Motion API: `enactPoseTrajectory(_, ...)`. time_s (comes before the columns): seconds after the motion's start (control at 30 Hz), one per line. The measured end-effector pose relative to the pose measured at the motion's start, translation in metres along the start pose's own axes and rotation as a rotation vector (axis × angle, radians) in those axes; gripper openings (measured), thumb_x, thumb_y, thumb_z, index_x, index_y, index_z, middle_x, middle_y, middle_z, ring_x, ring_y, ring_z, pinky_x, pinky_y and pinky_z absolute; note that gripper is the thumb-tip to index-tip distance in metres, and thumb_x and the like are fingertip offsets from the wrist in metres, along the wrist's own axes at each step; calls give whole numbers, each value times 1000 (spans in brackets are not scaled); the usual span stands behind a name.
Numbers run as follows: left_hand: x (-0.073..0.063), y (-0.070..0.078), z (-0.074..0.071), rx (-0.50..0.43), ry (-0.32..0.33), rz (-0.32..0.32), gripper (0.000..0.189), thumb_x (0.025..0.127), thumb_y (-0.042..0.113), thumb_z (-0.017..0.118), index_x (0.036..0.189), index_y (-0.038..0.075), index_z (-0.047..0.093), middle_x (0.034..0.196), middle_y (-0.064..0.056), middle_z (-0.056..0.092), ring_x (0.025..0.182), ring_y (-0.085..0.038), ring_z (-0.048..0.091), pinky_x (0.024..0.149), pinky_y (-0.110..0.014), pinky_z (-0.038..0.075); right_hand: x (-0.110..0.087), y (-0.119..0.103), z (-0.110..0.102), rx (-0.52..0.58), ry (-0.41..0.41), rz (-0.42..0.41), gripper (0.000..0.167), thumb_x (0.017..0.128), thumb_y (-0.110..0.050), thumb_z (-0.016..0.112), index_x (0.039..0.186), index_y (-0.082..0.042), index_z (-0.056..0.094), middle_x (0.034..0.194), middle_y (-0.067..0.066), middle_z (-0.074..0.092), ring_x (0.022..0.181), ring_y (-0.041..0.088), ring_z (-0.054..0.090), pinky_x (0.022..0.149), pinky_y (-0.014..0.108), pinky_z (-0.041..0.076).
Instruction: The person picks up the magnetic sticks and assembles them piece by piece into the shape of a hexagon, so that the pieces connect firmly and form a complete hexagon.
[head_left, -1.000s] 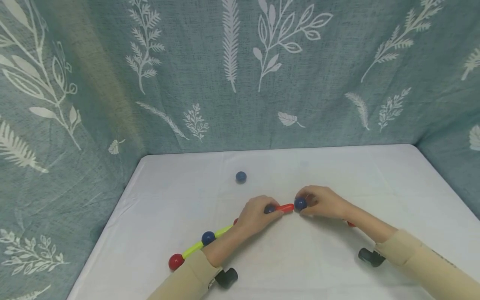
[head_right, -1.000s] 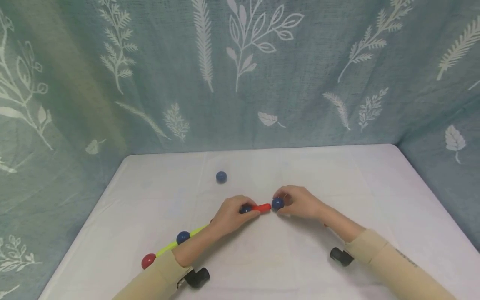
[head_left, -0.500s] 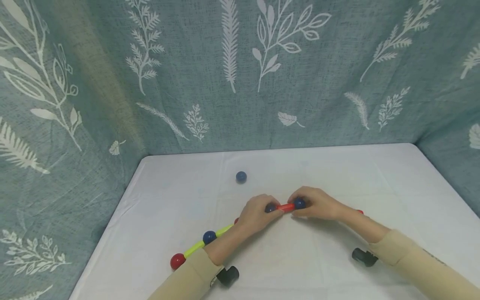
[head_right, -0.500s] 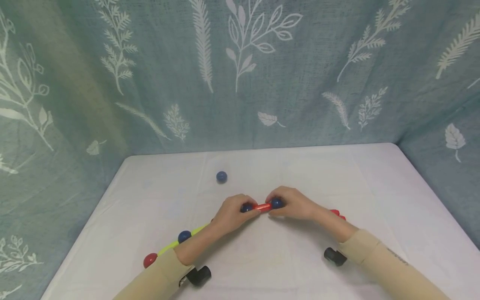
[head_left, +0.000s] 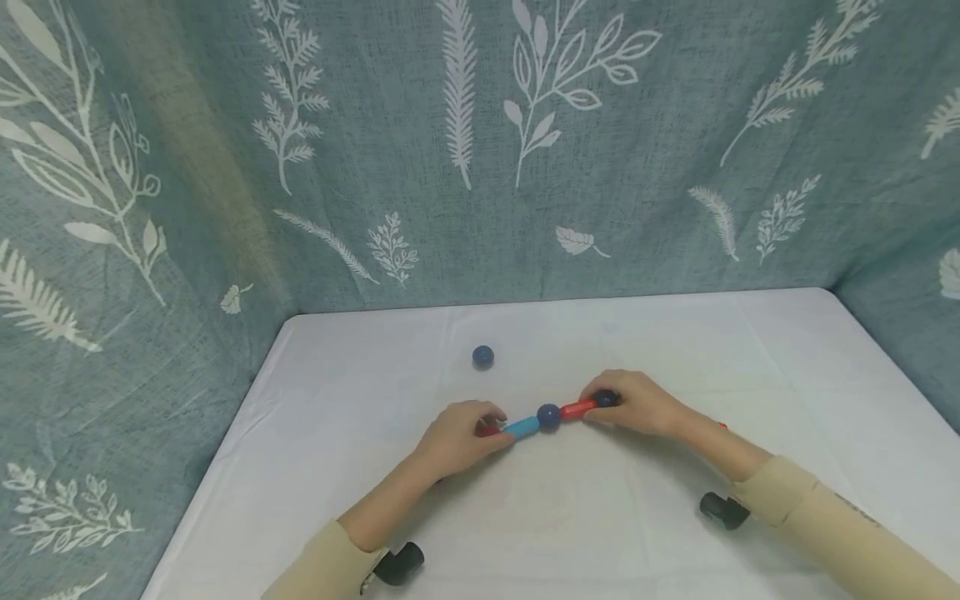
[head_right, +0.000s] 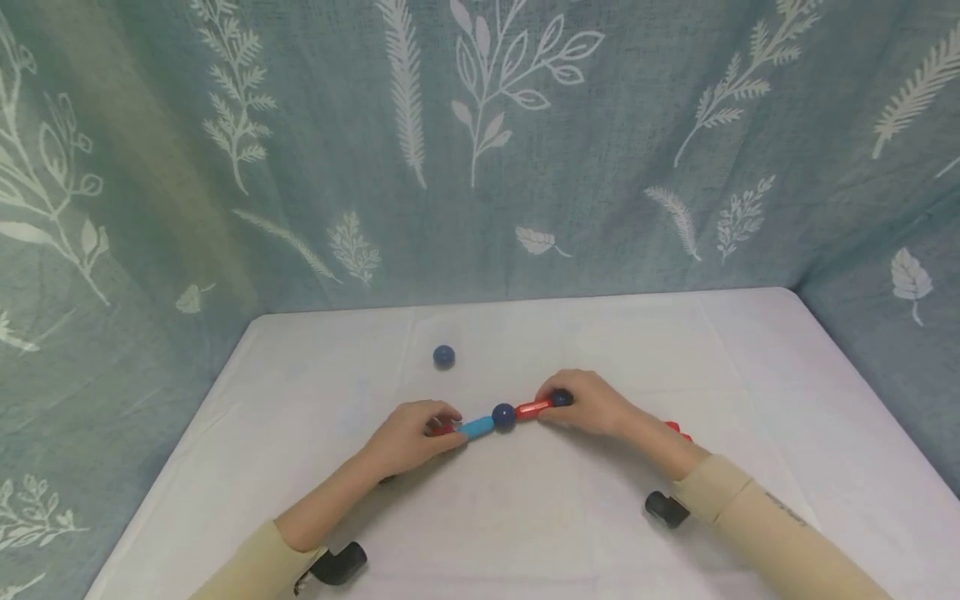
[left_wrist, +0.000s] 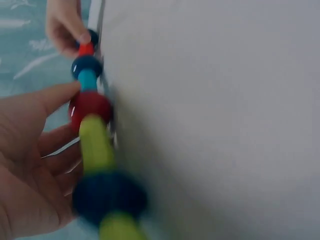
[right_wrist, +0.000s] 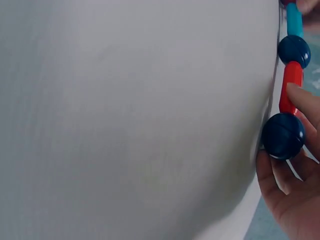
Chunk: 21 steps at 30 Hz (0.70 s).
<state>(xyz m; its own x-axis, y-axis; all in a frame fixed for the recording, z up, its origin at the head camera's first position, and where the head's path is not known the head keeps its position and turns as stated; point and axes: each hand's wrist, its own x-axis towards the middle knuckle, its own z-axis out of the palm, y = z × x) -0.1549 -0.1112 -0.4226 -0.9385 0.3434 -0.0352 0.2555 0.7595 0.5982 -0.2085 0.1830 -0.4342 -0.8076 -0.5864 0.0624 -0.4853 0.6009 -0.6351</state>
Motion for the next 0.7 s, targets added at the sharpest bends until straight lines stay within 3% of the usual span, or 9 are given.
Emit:
enactPoseTrajectory(0.23,-35,-21,-38,94,-78,-185,28,85,38,74,101,15,72,88,4,66,78,-12,58,70,-34,50,-1,12,-11,-4,59,45,19,86,-21,75,104,-14,72,99,-2,68,92,19,60,82,39,48)
enactPoseTrajectory(0.33,-47,-26,-45,125,-70,-216,23,85,36,74,92,15,73,80,5,65,74,-12,57,66,-33,50,0,17,-14,-14,89,60,19,87,-21,75,104,-12,72,99,0,68,93,21,61,82,41,48)
enactPoseTrajectory(0.47,-55,-27,-40,23,-59,-224,19,86,32,73,86,13,72,71,6,61,68,-12,54,61,-30,47,3,21,-15,-22,117,67,20,87,-22,75,104,-11,72,99,2,69,92,21,61,82,42,49)
enactPoseTrajectory(0.6,-58,-21,-24,-146,-66,-223,23,87,31,72,91,8,70,72,4,60,66,-12,54,58,-28,47,7,21,-13,-19,122,99,20,87,-22,75,103,-10,72,98,2,68,88,20,58,80,40,47)
enactPoseTrajectory(0.7,-60,-14,-12,-259,-91,-182,28,88,30,71,97,3,67,77,1,62,66,-12,58,58,-27,50,11,21,-12,-15,125,141,21,87,-22,73,104,-9,71,97,3,67,85,19,55,77,37,46)
